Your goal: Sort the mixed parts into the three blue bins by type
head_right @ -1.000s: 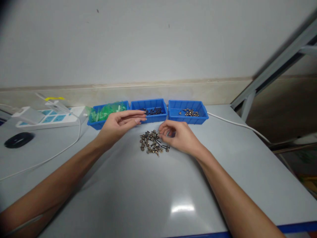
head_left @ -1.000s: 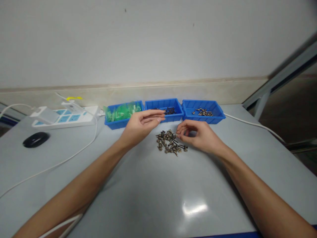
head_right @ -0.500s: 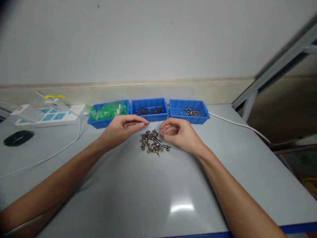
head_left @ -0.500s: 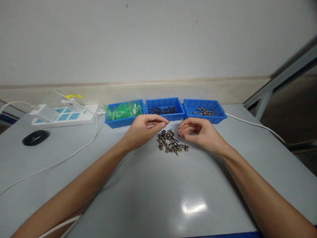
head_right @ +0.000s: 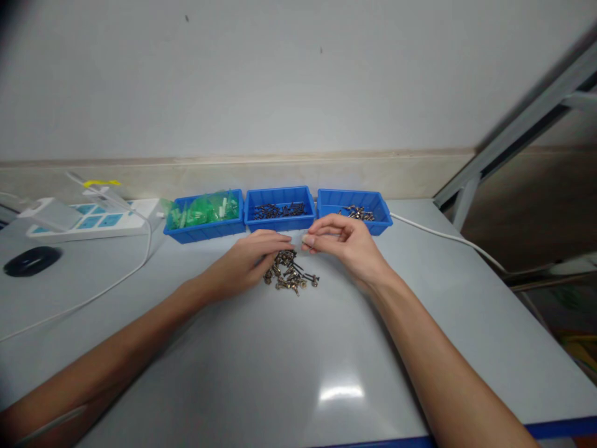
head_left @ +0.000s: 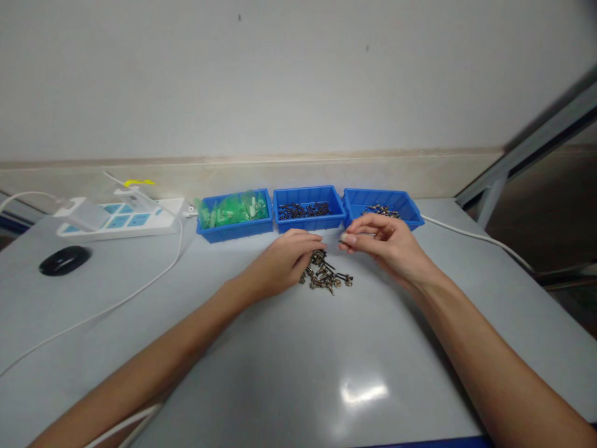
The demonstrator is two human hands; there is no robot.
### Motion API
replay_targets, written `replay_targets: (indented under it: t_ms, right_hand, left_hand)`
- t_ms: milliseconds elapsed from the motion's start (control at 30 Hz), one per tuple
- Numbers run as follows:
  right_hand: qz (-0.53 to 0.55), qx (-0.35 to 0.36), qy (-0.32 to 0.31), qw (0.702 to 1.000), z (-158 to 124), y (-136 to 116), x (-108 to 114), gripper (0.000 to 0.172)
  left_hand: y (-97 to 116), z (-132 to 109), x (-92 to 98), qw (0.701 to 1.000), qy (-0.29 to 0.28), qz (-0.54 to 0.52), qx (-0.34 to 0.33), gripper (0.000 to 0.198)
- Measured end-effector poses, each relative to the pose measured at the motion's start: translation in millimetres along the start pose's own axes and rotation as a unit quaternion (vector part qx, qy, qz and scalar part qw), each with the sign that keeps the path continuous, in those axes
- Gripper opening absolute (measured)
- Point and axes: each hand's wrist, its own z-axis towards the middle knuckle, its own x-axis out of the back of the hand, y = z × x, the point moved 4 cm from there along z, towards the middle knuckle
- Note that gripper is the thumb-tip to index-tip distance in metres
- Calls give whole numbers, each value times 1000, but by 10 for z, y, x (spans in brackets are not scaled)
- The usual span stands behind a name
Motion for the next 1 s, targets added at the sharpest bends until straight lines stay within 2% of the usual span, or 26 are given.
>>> replay_targets:
  t_ms: [67, 167, 233, 267, 333, 400, 467, 533, 733, 900, 1000]
  right_hand:
    - [-17, 46, 92, 995, 30, -7, 100, 25]
    - [-66, 127, 247, 959, 19, -34, 268, 22]
    - [-110, 163, 296, 935, -9, -56, 317, 21]
    - [-134, 171, 296, 930, -17, -63, 312, 20]
    - [-184, 171, 247, 936, -21, -61, 243, 17]
    - [-244, 160, 150, 945, -19, -24, 112, 12]
    - [-296, 152, 60, 941, -29, 39, -23, 9]
    - [-328, 145, 17, 933, -39, 110, -109, 10]
    - [-339, 120, -27, 933, -16, 244, -158, 11]
    - [-347, 103, -37, 931, -6, 235, -104, 17]
    - [-321, 103, -45, 940, -3, 215, -51, 23]
  left_hand:
    - [-15, -21, -75, 997, -33, 59, -26, 37]
    - [-37, -38, -116, 993, -51, 102, -25, 34]
    - [-38, -38, -113, 993, -55, 105, -20, 31]
    - [-37, -36, -109, 993, -57, 104, -18, 30]
    - [-41, -32, -96, 993, -56, 101, -9, 28]
    - [-50, -32, -79, 994, -50, 96, -1, 26]
    - [-62, -35, -58, 995, -43, 88, 5, 24]
    - [-74, -40, -35, 996, -38, 80, 10, 23]
    - [-128, -36, 32, 996, -40, 71, 19, 25]
    - [-186, -41, 97, 995, -39, 87, 39, 26]
    - [-175, -43, 133, 995, -31, 83, 36, 24]
